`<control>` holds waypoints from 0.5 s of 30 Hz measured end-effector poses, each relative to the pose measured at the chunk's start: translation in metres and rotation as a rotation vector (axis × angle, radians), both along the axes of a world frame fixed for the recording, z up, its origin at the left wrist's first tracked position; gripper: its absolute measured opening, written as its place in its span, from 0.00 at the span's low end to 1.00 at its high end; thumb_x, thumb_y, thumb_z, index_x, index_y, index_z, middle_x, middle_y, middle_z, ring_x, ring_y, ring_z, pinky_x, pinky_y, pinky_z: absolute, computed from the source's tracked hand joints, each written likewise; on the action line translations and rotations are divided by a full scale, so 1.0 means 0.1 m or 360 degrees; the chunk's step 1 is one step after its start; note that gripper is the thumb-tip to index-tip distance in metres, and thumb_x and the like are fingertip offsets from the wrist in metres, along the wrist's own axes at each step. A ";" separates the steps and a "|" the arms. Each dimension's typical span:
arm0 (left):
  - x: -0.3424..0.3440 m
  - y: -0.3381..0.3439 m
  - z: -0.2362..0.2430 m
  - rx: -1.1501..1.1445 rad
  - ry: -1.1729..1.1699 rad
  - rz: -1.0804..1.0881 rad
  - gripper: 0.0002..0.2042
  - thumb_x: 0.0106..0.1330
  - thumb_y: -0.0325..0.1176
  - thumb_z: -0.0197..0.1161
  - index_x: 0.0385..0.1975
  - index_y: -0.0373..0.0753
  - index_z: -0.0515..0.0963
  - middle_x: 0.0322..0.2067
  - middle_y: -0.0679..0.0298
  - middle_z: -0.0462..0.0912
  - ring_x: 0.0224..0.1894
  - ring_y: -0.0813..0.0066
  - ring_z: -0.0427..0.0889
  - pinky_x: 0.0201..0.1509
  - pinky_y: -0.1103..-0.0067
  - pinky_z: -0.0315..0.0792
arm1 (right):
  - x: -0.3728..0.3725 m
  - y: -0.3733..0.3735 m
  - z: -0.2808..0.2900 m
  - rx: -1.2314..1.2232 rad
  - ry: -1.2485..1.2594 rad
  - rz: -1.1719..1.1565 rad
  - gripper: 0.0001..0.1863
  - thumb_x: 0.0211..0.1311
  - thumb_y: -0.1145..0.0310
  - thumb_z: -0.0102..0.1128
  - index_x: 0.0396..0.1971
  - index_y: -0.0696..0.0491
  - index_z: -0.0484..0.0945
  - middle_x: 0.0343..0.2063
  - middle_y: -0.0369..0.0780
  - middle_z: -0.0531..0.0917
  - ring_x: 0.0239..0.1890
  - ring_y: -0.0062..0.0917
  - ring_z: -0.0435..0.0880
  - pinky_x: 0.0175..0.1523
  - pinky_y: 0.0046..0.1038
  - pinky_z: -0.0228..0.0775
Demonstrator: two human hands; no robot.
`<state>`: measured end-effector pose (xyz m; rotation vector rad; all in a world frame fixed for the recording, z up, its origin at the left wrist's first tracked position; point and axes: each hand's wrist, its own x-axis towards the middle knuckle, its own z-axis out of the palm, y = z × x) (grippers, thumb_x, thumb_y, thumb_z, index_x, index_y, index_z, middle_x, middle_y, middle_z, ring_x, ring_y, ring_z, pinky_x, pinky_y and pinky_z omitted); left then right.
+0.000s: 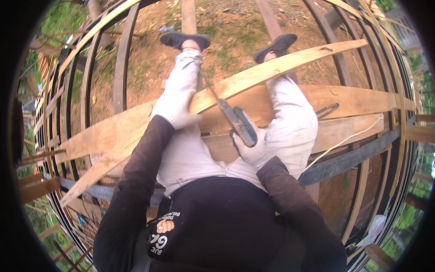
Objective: The person measures a wooden plank using a tape measure, marks it, and then saws through the plank while sitting on a wooden frame.
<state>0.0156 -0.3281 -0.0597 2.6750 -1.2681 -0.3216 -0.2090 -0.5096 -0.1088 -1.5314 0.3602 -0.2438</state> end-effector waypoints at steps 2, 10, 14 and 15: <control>-0.03 -0.02 0.04 -0.0022 0.0222 0.0100 0.36 0.48 0.46 0.73 0.60 0.38 0.74 0.55 0.45 0.77 0.61 0.48 0.74 0.65 0.63 0.70 | 0.10 -0.02 0.14 0.0148 -0.0107 -0.0095 0.28 0.65 0.76 0.60 0.66 0.62 0.68 0.32 0.38 0.82 0.24 0.18 0.78 0.32 0.22 0.75; -0.66 -0.27 1.82 -0.1576 0.1718 -0.2350 0.12 0.58 0.27 0.65 0.42 0.34 0.83 0.44 0.49 0.83 0.45 0.52 0.85 0.49 0.62 0.80 | 0.24 -0.57 0.49 0.0578 -0.0475 -0.0350 0.29 0.65 0.79 0.58 0.67 0.59 0.66 0.36 0.38 0.81 0.24 0.16 0.78 0.28 0.20 0.74; -0.98 -0.29 1.96 -0.1824 0.1525 -0.2414 0.10 0.74 0.36 0.57 0.45 0.42 0.82 0.45 0.52 0.83 0.41 0.54 0.82 0.40 0.61 0.77 | 0.32 -0.58 0.31 0.0473 -0.0269 -0.0495 0.27 0.63 0.80 0.60 0.64 0.60 0.70 0.43 0.40 0.82 0.34 0.18 0.82 0.39 0.22 0.78; -0.97 -0.29 1.90 -0.1743 0.1551 -0.2483 0.09 0.73 0.36 0.57 0.45 0.42 0.82 0.48 0.51 0.82 0.44 0.50 0.81 0.43 0.58 0.76 | 0.32 -0.59 0.14 0.0339 -0.0277 -0.0498 0.25 0.65 0.80 0.60 0.62 0.60 0.71 0.37 0.39 0.81 0.28 0.19 0.80 0.32 0.23 0.75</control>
